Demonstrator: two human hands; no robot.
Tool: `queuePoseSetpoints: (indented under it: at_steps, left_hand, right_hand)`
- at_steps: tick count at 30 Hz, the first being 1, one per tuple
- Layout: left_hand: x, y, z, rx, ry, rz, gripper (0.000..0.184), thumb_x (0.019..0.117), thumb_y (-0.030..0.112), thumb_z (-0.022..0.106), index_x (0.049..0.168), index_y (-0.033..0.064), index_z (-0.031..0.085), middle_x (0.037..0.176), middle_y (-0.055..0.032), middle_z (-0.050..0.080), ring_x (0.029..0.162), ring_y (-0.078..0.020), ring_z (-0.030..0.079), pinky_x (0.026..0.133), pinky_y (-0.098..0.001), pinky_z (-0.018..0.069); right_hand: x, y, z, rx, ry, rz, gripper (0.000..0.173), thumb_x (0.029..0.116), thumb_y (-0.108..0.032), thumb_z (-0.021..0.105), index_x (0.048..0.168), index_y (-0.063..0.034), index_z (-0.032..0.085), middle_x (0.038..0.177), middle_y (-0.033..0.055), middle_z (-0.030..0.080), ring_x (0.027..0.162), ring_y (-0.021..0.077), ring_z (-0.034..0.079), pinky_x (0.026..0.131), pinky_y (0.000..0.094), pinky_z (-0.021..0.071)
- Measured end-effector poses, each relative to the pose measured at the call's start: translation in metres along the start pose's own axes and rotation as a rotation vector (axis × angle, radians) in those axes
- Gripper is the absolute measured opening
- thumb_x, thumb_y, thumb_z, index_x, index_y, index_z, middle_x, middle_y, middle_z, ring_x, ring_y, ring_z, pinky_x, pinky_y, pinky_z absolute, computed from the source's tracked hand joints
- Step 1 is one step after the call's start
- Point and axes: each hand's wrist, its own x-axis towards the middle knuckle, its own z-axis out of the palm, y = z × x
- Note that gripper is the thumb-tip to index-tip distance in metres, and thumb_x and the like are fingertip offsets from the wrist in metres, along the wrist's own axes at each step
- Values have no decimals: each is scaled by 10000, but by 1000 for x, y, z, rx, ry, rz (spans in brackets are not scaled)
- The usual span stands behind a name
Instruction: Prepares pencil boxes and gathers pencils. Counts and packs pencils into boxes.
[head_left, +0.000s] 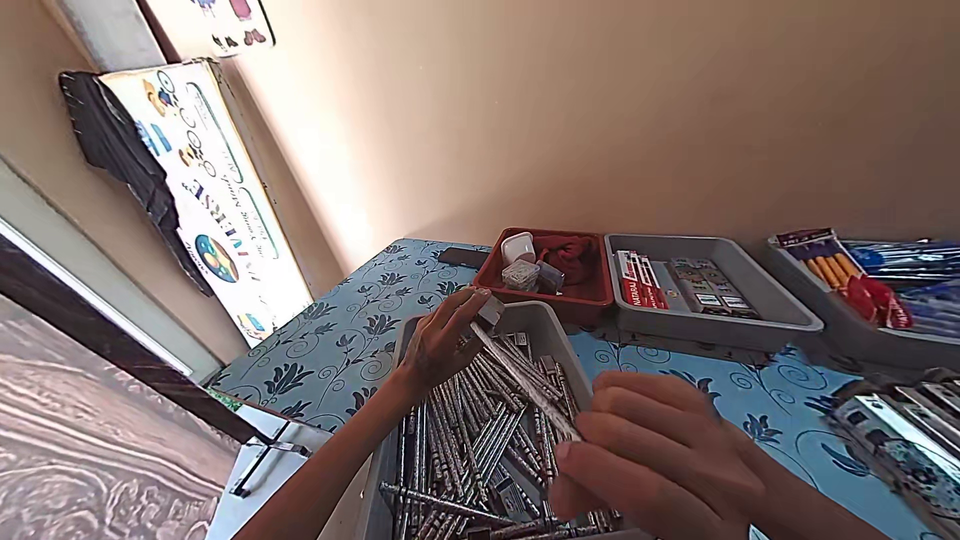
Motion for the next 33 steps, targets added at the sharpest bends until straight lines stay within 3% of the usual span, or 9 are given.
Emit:
queuePoseSetpoints:
  at_steps: [7, 11, 15, 18, 22, 27, 33]
  left_hand:
    - [0, 0, 1, 17, -12, 38, 450, 932, 150, 693, 1330, -21, 572, 1272, -243, 642, 1134, -257, 674, 925, -312, 551]
    - [2, 2, 1, 10, -4, 40, 419, 944, 153, 664, 1316, -20, 582, 1243, -233, 639, 910, -213, 678, 782, -273, 552]
    - [3, 5, -3, -12, -29, 25, 389, 963, 163, 626, 1293, -41, 597, 1258, -261, 649, 1098, -274, 686, 888, -326, 558]
    - [2, 3, -1, -23, -28, 26, 393, 952, 154, 620, 1302, -23, 592, 1274, -246, 644, 1108, -251, 684, 897, -319, 561]
    - [1, 2, -1, -27, -23, 23, 420, 946, 149, 646, 1324, -18, 572, 1272, -244, 638, 1119, -252, 678, 918, -321, 556]
    - [3, 4, -1, 2, -25, 36, 393, 953, 158, 617, 1309, -6, 592, 1271, -237, 653, 1110, -246, 684, 900, -315, 554]
    - [4, 5, -1, 9, -35, 50, 398, 940, 146, 619, 1299, -24, 600, 1243, -249, 660, 1052, -267, 697, 884, -330, 560]
  right_hand:
    - [-4, 10, 14, -42, -64, -27, 187, 1074, -216, 534, 960, -69, 547, 685, 52, 496, 583, 189, 474, 563, 279, 412]
    - [-12, 19, 30, -48, -108, 13, 186, 1077, -201, 531, 974, -51, 572, 686, 62, 535, 591, 197, 511, 565, 277, 427]
    - [-16, 20, 42, -15, -185, 163, 255, 1087, -215, 493, 1113, -14, 648, 792, 97, 650, 694, 204, 634, 623, 257, 509]
    - [-20, 22, 49, -33, -213, 212, 248, 1082, -198, 510, 1138, -15, 668, 868, 111, 688, 767, 205, 677, 653, 256, 537]
    - [-28, 24, 54, -79, -111, 223, 222, 1059, -227, 574, 1113, -44, 688, 915, 124, 673, 765, 194, 639, 638, 241, 503]
    - [-28, 22, 54, -93, -28, 203, 160, 1039, -157, 608, 1115, -36, 680, 941, 120, 709, 816, 180, 682, 710, 234, 543]
    - [-33, 19, 57, -148, 53, 131, 66, 1038, -133, 595, 1078, -81, 588, 970, 110, 736, 692, 184, 638, 626, 266, 493]
